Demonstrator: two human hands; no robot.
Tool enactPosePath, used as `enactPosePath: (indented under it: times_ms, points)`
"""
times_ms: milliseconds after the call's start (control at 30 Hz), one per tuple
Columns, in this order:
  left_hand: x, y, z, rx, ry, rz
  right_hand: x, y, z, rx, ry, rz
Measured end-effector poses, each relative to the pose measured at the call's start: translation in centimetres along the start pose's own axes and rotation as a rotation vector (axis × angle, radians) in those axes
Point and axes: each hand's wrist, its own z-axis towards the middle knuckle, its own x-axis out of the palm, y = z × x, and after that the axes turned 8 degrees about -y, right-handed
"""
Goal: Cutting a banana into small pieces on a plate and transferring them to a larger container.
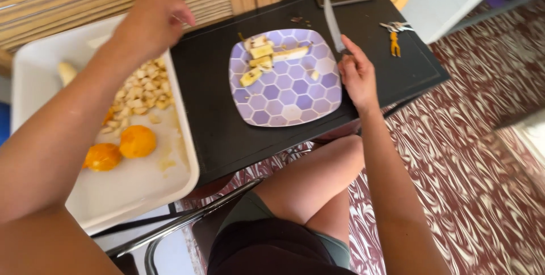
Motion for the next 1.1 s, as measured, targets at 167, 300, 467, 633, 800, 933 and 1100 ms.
enactPosePath:
  times_ms: [167, 300, 467, 633, 800, 933, 1100]
  points:
    - [9.2, -10.2, 2.3, 0.323, 0.072, -0.179, -0.2, -1.6, 0.6, -0.047, -0.021, 0.016]
    - [18.3, -14.3, 5.0, 0.379, 0.280, -0.123, -0.2, -1.6, 0.8, -0.129, -0.010, -0.030]
    - [22.1, -17.0, 5.0, 0.412, 0.343, -0.049, -0.1, -0.9, 0.6, -0.113, -0.021, -0.033]
    - [23.9, -15.9, 6.0, 0.353, 0.386, -0.033, -0.3, -0.9, 0.9, -0.088, -0.010, -0.037]
    - [18.7, -12.0, 5.7, 0.171, 0.303, -0.247, -0.4, -2.0, 1.0, -0.092, 0.016, 0.070]
    - [5.1, -8.5, 2.7, 0.086, 0.224, -0.155, -0.1, 0.8, 0.2, 0.023, 0.025, 0.060]
    - [-6.1, -4.7, -3.8, -0.518, 0.094, 0.123, 0.0, 1.6, -0.1, 0.041, 0.036, 0.065]
